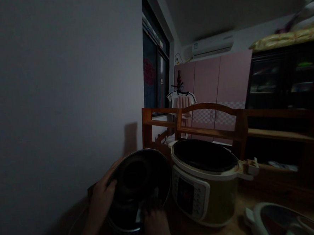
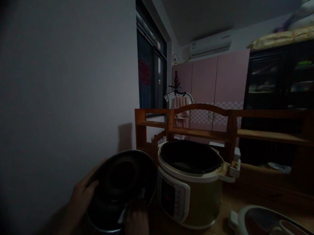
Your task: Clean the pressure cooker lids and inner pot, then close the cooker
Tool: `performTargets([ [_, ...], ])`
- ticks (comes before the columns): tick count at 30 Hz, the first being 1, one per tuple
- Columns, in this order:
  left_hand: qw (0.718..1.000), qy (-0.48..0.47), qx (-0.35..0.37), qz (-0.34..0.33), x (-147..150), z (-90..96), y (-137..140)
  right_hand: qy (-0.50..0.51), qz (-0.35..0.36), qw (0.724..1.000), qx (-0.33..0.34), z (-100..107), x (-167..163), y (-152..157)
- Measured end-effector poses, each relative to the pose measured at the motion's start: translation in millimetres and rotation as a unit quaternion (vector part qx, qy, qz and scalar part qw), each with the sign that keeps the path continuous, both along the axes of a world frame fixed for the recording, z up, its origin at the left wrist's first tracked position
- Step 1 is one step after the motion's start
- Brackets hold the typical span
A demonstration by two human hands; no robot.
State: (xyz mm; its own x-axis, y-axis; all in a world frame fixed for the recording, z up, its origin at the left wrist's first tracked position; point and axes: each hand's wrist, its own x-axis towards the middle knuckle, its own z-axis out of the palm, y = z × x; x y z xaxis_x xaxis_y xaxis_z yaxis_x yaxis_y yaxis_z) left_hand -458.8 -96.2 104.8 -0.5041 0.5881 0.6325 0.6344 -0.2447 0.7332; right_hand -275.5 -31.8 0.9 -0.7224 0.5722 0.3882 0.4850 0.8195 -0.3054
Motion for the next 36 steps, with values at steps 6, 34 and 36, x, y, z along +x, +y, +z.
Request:
performTargets([
  [6, 0.999, 0.01, 0.026, 0.016, 6.3, -4.3, -0.8, 0.123, 0.154, 0.962, -0.188, 28.4, -22.6, -42.7],
  [34, 0.995, 0.075, 0.057, 0.036, 32.0, 1.7, -13.9, -0.163, 0.081, 0.975, 0.13, 55.4, 31.0, 23.5],
  [36, 0.995, 0.08, 0.058, 0.034, 29.3, 1.5, -11.7, -0.18, 0.121, 0.969, 0.121, 50.5, 29.6, 15.3],
])
